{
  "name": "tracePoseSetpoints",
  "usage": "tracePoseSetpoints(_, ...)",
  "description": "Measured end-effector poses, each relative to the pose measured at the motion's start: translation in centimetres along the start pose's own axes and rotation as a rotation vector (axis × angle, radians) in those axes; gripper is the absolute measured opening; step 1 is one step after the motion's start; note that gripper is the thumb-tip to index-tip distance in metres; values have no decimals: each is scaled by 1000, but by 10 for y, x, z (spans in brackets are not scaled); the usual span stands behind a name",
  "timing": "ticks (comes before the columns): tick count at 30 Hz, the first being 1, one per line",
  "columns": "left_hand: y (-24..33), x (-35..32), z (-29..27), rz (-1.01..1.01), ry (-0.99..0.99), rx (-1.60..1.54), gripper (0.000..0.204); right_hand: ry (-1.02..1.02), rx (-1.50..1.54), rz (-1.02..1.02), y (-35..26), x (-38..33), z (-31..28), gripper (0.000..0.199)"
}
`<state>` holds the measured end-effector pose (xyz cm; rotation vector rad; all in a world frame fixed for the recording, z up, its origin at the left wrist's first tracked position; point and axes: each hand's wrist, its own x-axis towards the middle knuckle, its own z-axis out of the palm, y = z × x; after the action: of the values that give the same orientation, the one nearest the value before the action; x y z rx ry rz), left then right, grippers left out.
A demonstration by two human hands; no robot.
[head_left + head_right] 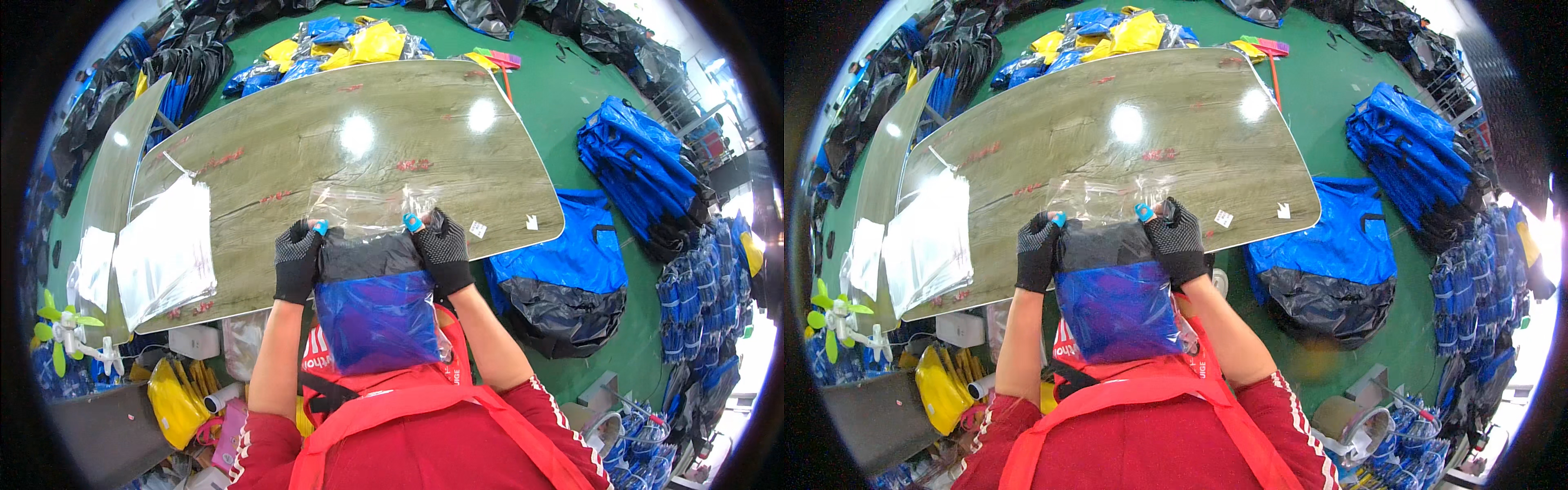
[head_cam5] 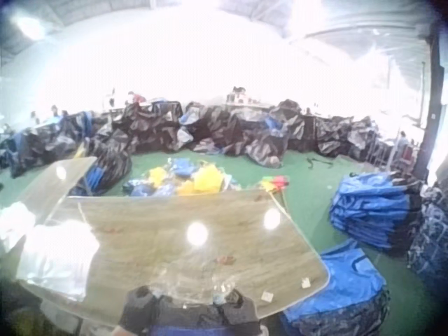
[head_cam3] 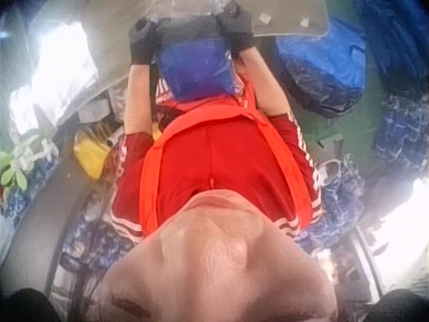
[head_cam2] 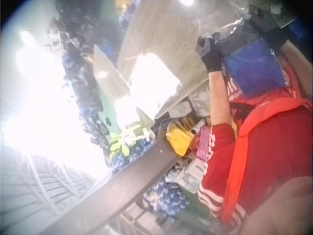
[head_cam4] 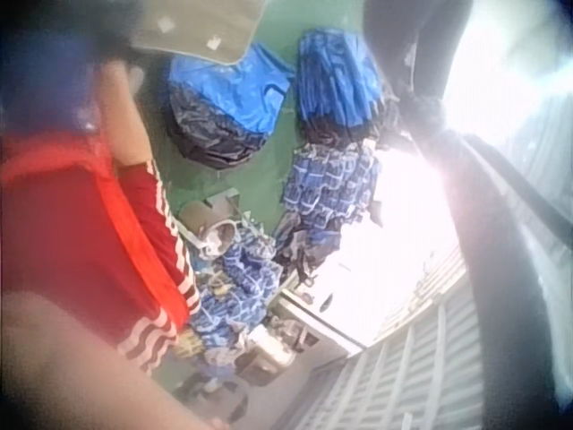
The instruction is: The person folds blue and black plastic bags on a table, then places each folded bag into a clear plastic sleeve. The person repeats this process multiple times, handling the bags and sleeves by hand.
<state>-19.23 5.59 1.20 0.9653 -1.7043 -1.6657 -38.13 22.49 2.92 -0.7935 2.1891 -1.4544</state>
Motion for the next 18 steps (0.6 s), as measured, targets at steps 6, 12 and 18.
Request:
tracePoseSetpoints(6, 15, 4, -7, -108, -166, -420, 35, -36, 649, 61, 15, 36, -30, 25)
tracePoseSetpoints(12, 28, 9, -4, -54, -66, -645, 38, 351, 511, -98, -19, 47, -30, 14)
tracePoseSetpoints(18, 32, 18, -6, 61, -99, -649, 34, -68, -178, -816, -95, 42, 20, 27)
